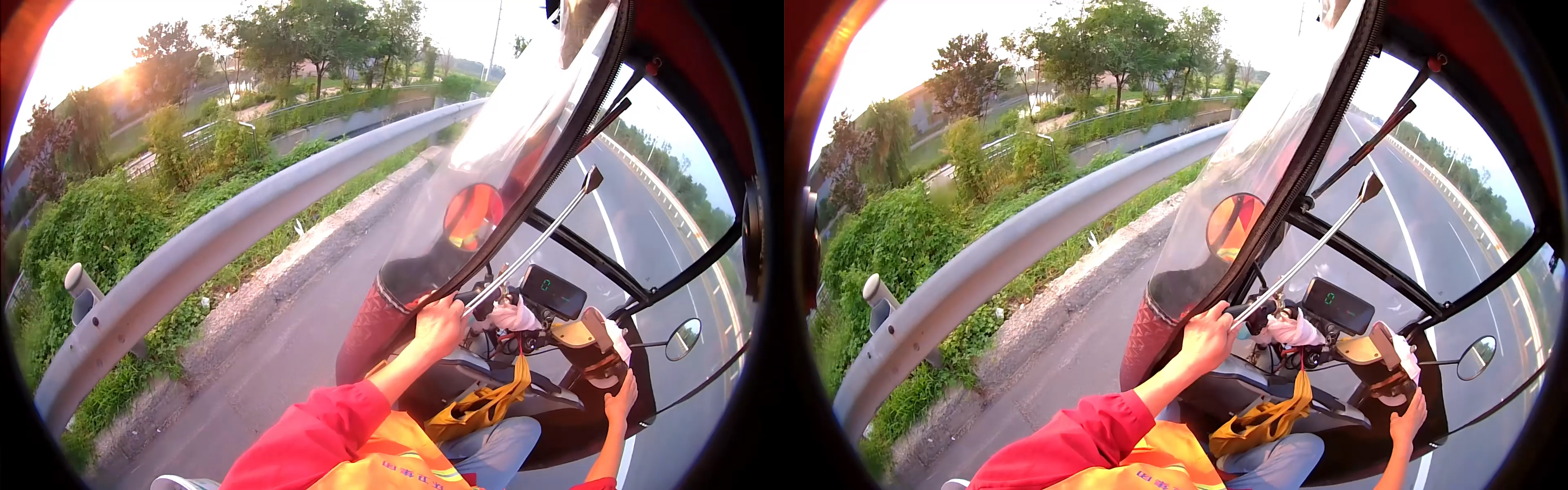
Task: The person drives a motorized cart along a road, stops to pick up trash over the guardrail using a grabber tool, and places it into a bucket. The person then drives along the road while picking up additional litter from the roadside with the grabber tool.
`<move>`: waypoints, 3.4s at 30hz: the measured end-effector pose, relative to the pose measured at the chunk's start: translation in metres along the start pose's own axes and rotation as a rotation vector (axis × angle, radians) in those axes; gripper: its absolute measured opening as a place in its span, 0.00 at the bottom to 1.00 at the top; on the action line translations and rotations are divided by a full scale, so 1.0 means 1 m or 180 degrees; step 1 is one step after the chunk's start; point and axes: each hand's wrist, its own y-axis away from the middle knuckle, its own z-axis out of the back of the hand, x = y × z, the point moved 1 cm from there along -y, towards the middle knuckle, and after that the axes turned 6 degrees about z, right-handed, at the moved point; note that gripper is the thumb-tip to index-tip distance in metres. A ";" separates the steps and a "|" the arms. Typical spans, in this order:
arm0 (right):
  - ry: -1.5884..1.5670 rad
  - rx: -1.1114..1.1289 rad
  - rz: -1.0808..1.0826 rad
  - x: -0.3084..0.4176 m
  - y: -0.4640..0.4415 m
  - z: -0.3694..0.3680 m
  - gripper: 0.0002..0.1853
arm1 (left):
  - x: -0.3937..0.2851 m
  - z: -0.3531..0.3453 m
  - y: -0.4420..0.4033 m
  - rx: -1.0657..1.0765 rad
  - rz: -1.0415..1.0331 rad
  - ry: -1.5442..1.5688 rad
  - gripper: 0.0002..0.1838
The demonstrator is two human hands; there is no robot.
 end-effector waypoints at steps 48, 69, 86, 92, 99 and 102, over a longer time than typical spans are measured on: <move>-0.1971 -0.0165 0.0222 0.263 -0.060 -0.031 0.18 | 0.146 0.154 0.150 -0.1954 0.5120 0.4647 0.19; -0.0856 0.1501 0.0475 0.335 -0.148 -0.071 0.14 | 0.248 0.073 0.026 -0.2267 0.4474 0.5464 0.17; -0.0320 0.2212 0.0505 0.518 -0.162 -0.136 0.15 | 0.337 0.102 -0.081 -0.1822 0.5186 0.4896 0.15; -0.0300 0.2265 0.0099 0.493 -0.128 -0.129 0.16 | 0.362 0.113 -0.114 -0.1557 0.5229 0.4693 0.15; -0.0198 0.2430 -0.0532 0.441 -0.031 -0.101 0.17 | 0.368 0.104 -0.112 -0.1071 0.5236 0.4629 0.17; -0.0131 0.2522 -0.0847 0.429 0.001 -0.094 0.17 | 0.377 0.101 -0.108 -0.0829 0.5328 0.4605 0.18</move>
